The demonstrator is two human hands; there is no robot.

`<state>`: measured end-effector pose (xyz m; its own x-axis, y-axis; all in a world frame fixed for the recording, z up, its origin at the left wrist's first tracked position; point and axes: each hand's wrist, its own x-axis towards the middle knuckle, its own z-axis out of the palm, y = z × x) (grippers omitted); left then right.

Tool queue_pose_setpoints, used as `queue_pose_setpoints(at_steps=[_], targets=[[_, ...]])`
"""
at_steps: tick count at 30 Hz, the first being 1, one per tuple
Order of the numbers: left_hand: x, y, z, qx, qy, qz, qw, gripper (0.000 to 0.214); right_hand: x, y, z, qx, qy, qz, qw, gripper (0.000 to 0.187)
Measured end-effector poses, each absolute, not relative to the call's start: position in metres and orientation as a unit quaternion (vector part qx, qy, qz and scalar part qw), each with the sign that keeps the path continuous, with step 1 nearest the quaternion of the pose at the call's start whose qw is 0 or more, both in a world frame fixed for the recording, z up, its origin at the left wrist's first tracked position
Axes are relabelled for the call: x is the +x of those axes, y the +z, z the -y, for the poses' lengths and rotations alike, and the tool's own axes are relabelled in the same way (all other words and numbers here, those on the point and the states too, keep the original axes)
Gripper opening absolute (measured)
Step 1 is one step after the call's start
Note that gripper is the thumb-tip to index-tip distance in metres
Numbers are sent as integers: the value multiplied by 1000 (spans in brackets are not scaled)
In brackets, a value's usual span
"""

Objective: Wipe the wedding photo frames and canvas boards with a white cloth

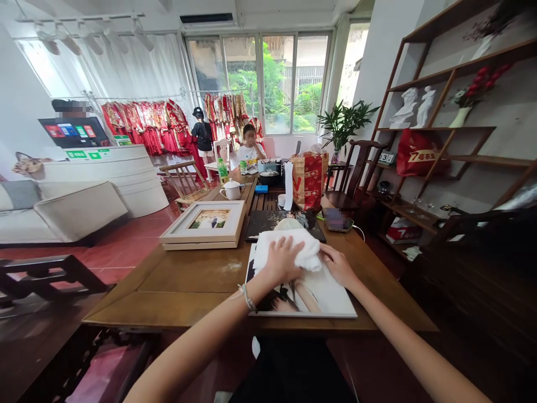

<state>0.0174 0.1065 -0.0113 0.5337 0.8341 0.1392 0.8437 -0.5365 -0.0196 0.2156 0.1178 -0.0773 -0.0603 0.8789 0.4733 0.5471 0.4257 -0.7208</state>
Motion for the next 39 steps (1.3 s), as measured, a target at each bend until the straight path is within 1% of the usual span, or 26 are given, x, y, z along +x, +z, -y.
queue_pose_setpoints(at_steps=[3,7,10,15,18,20,23,30,34,37,39], targets=[[10,-10,-117,-863,-61,498,48,63,214,-78,-118,-509,171,705,462,42],[-17,-9,-104,-853,-55,516,53,66,213,-77,-118,-511,169,708,458,42],[-38,-5,-82,-848,-38,527,45,73,212,-77,-117,-509,171,710,456,43],[-50,-9,-20,-847,9,531,-25,89,212,-78,-117,-511,176,706,458,43],[-49,-22,16,-871,-5,488,-55,97,212,-79,-118,-506,177,705,464,43],[-48,-27,26,-884,-26,463,-61,98,213,-80,-118,-504,177,704,468,43],[-46,-23,12,-880,-40,471,-49,92,213,-80,-119,-503,180,703,470,43],[-36,-1,-87,-851,-27,524,-15,71,214,-79,-118,-510,174,703,464,44],[-33,4,-122,-841,-22,541,-22,60,215,-78,-118,-512,175,704,460,43],[-36,6,-124,-843,-13,537,-31,59,214,-78,-118,-511,175,704,461,43],[-41,7,-115,-846,-8,532,-32,65,214,-78,-118,-512,175,702,464,43]])
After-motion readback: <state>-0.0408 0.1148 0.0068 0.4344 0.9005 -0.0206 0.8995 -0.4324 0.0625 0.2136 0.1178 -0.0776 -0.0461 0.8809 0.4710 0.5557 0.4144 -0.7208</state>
